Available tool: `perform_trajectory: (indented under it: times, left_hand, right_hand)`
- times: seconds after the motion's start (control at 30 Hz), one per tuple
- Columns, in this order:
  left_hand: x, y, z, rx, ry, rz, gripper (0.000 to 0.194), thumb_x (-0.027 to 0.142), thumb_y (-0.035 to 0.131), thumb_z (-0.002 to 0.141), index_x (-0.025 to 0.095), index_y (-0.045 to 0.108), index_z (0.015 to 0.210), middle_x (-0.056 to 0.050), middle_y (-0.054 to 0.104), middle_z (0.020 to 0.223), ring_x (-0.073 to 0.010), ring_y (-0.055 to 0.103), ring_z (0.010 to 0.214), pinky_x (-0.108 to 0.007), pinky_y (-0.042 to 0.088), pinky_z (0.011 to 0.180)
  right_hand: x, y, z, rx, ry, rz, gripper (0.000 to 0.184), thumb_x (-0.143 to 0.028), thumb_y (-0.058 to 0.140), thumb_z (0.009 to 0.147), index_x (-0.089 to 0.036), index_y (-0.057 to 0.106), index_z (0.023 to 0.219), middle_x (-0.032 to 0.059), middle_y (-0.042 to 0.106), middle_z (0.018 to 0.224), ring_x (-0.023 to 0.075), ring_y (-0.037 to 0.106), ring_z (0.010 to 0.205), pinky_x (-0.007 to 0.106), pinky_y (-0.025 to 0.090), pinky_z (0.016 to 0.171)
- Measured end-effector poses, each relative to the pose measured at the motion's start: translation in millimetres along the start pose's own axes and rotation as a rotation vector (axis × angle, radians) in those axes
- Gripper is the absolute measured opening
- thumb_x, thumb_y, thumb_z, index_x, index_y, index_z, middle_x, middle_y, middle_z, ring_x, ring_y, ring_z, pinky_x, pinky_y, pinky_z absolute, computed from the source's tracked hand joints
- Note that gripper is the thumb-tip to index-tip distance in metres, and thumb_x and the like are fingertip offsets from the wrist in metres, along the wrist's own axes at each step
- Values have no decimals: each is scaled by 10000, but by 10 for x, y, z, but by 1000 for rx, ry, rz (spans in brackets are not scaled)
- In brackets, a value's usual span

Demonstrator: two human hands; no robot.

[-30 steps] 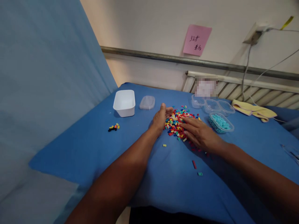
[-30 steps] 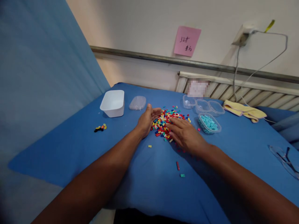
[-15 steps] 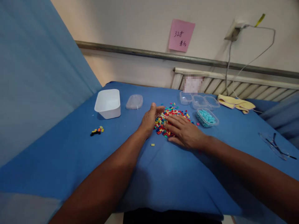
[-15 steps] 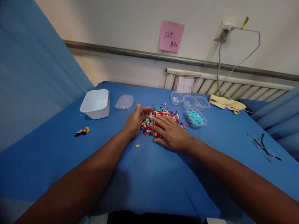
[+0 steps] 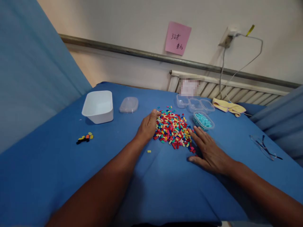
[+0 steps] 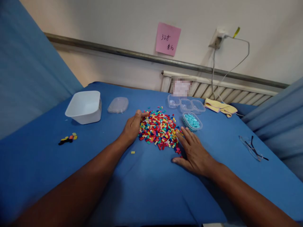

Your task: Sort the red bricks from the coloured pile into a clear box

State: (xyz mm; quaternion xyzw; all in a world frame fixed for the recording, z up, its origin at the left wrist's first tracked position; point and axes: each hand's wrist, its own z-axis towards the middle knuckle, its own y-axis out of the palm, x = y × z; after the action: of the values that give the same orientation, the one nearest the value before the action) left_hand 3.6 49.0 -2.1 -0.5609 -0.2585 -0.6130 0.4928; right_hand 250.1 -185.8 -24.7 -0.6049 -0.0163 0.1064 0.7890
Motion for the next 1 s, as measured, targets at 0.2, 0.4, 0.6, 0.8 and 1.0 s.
perform_trajectory:
  times: [0.2, 0.4, 0.6, 0.8, 1.0]
  left_hand:
    - [10, -18, -2, 46, -2, 22, 845, 776, 291, 1099, 138, 801, 1313, -154, 768, 1402, -321, 675, 1392, -468, 451, 1263]
    - [-20, -41, 14, 118, 6, 43, 795, 729, 271, 1124, 156, 800, 1279, -149, 760, 1419, -304, 659, 1413, -453, 430, 1273]
    - [-42, -73, 40, 94, 1, 40, 802, 717, 246, 1132, 156, 795, 1295, -145, 753, 1434, -290, 650, 1429, -450, 415, 1288]
    - [-69, -66, 8, 95, -26, 37, 800, 727, 260, 1126, 162, 797, 1306, -147, 762, 1413, -302, 660, 1412, -466, 425, 1283]
    - [-63, -64, -19, 115, -28, 33, 794, 732, 267, 1117, 175, 807, 1284, -151, 754, 1428, -310, 653, 1427, -468, 415, 1297]
  right_hand:
    - [-14, 278, 649, 72, -24, 107, 957, -700, 502, 1103, -250, 60, 1822, 216, 123, 1866, 395, 146, 1733, 651, 279, 1362]
    - [-261, 426, 1154, 93, 88, 162, 850, -692, 413, 1127, -108, 376, 1744, 258, 272, 1817, 392, 231, 1713, 626, 255, 1376]
    - [-524, 294, 1458, 95, -12, 199, 812, -703, 422, 1126, -173, 412, 1742, 201, 323, 1816, 360, 284, 1701, 652, 224, 1378]
    - [-141, 157, 1336, 82, 200, 277, 822, -735, 322, 1131, -165, 505, 1694, 204, 371, 1792, 359, 322, 1689, 656, 264, 1365]
    - [271, 411, 1321, 100, 371, 349, 973, -835, 319, 1071, -65, 591, 1601, 274, 455, 1723, 423, 350, 1666, 684, 272, 1354]
